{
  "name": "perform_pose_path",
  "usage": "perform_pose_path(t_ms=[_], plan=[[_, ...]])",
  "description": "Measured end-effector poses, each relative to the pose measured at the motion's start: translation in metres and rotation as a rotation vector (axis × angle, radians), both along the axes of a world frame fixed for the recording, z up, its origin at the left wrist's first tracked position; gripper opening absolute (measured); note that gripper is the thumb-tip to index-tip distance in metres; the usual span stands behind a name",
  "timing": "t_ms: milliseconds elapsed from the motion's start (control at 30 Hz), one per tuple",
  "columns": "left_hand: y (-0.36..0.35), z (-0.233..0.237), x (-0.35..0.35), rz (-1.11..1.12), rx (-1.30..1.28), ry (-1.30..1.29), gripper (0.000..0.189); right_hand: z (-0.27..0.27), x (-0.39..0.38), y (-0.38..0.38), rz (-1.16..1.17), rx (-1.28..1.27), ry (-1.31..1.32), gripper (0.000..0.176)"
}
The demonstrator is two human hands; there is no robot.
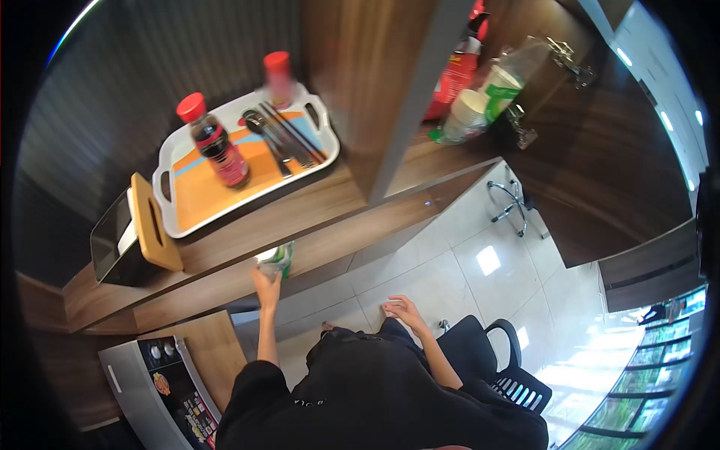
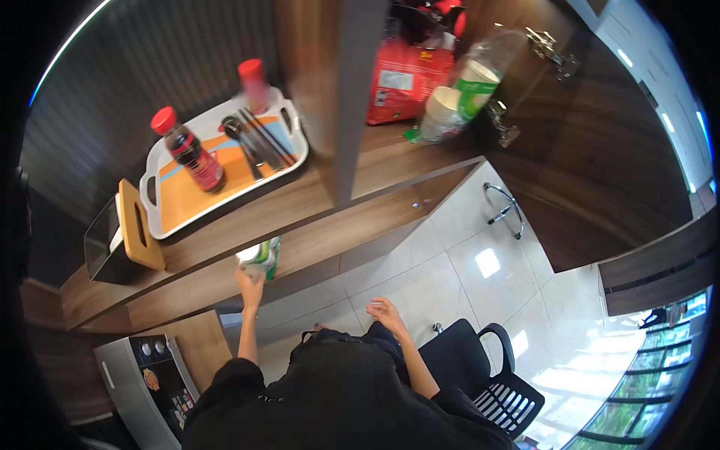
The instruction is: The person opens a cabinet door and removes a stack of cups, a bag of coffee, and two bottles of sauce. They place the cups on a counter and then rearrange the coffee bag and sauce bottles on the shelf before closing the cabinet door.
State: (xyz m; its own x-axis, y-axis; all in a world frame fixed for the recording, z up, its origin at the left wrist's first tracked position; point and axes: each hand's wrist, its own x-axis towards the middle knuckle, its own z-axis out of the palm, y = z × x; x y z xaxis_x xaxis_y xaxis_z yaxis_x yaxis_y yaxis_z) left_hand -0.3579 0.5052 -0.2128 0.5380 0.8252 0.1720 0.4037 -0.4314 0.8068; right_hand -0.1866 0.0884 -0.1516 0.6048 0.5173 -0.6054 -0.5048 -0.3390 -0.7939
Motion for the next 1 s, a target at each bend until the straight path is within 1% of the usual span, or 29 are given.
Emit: perform_pose_path(t_ms=[67,100,167,200,267,333,367,400,467,533,600,667,700,733,800,833,900,933,967,1000], plan=[[-0.03,0.036,-0.007,0.141,-0.016,0.043,0.064,0.009,0.012,-0.027,-0.036,0.034,-0.072,0.044],[-0.046,0.048,-0.009,0.176,0.023,0.037,0.06,0.014,0.022,-0.033,-0.048,0.056,-0.112,0.044],[-0.084,0.07,-0.004,0.257,0.096,0.023,0.052,0.031,0.058,-0.031,-0.019,0.171,-0.295,0.045],[-0.119,0.094,0.024,0.17,0.14,-0.09,0.048,0.049,0.095,-0.037,0.008,0.23,-0.393,0.045],[-0.172,0.152,0.068,-0.023,0.234,-0.278,0.04,0.1,0.142,-0.025,-0.053,0.315,-0.624,0.041],[-0.205,0.206,0.124,-0.156,0.577,-0.317,0.034,0.161,0.192,-0.012,-0.09,0.355,-0.885,0.041],[-0.22,0.235,0.151,-0.236,0.658,-0.348,0.035,0.19,0.215,-0.001,-0.158,0.36,-1.063,0.043],[-0.232,0.263,0.18,-0.317,0.74,-0.38,0.037,0.204,0.245,0.004,-0.159,0.41,-1.103,0.048],[-0.25,0.304,0.236,-0.409,0.793,-0.408,0.038,0.264,0.272,0.018,-0.173,0.53,-1.003,0.05],[-0.259,0.345,0.29,-0.393,0.705,-0.4,0.053,0.286,0.308,0.025,-0.168,0.422,-0.943,0.062],[-0.252,0.359,0.344,-0.357,0.528,-0.441,0.069,0.287,0.342,0.033,-0.199,0.471,-0.874,0.066],[-0.235,0.346,0.395,-0.343,0.403,-0.474,0.077,0.293,0.361,0.039,-0.151,0.478,-0.821,0.07],[-0.229,0.339,0.409,-0.332,0.339,-0.49,0.081,0.298,0.365,0.043,-0.089,0.456,-0.801,0.073],[-0.228,0.337,0.414,-0.343,0.35,-0.427,0.082,0.3,0.369,0.046,-0.027,0.432,-0.778,0.077],[-0.226,0.336,0.416,-0.364,0.363,-0.298,0.085,0.293,0.379,0.052,-0.023,0.502,-0.729,0.079],[-0.228,0.337,0.412,-0.344,0.411,-0.268,0.083,0.29,0.383,0.056,-0.024,0.539,-0.703,0.08],[-0.238,0.336,0.396,-0.309,0.512,-0.208,0.08,0.281,0.379,0.054,0.027,0.567,-0.77,0.082],[-0.245,0.333,0.387,-0.291,0.495,-0.238,0.077,0.278,0.372,0.049,0.054,0.577,-0.809,0.083],[-0.255,0.328,0.376,-0.267,0.475,-0.271,0.075,0.269,0.36,0.045,0.044,0.635,-0.846,0.088],[-0.264,0.323,0.364,-0.238,0.454,-0.305,0.073,0.274,0.338,0.038,0.018,0.629,-0.791,0.088]])
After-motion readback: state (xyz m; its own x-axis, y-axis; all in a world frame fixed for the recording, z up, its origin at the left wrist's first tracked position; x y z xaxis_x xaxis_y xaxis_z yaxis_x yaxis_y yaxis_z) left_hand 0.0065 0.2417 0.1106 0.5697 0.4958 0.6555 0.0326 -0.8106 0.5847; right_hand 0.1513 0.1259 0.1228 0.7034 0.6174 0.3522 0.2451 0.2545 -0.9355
